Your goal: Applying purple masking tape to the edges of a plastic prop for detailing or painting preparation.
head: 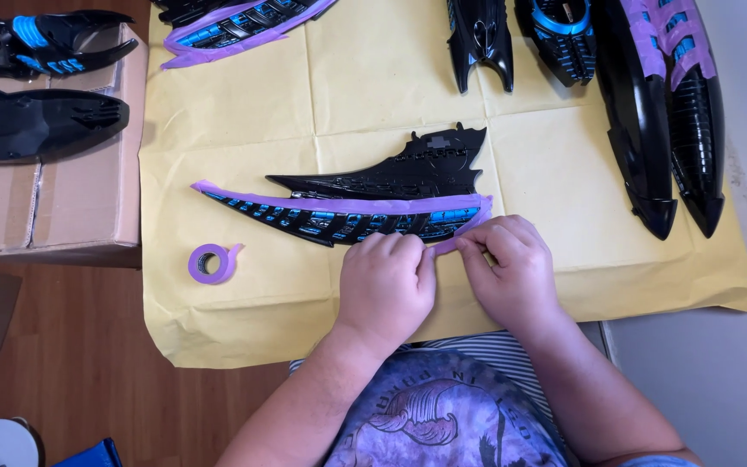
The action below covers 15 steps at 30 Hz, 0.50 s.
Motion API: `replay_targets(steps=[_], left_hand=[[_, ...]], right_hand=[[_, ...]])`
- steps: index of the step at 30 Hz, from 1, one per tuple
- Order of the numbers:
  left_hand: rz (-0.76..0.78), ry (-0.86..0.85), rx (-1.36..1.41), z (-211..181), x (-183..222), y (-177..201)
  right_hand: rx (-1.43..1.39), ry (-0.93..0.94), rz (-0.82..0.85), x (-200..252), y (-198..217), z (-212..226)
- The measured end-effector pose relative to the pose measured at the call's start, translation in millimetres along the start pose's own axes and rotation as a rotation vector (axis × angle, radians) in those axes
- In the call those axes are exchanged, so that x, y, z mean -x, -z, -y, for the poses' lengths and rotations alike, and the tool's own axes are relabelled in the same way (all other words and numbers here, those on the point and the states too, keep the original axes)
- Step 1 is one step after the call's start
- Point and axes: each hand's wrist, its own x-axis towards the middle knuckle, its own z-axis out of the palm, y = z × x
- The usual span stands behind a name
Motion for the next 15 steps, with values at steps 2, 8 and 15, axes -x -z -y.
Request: replay_targets(steps=[2,8,15], left_hand=[[0.024,0.002,-0.03,-2,-4,1],[0.092,-0.002,-0.122,-4,-10,-1],[0.126,0.007,-0.139,-8,-13,4]], right_hand=[[0.05,0.005,0.002,0,-4,-1],[0.153,0.012,0.045,0,-3,-7],[0.216,0.034,0.093,-5,1,-6]])
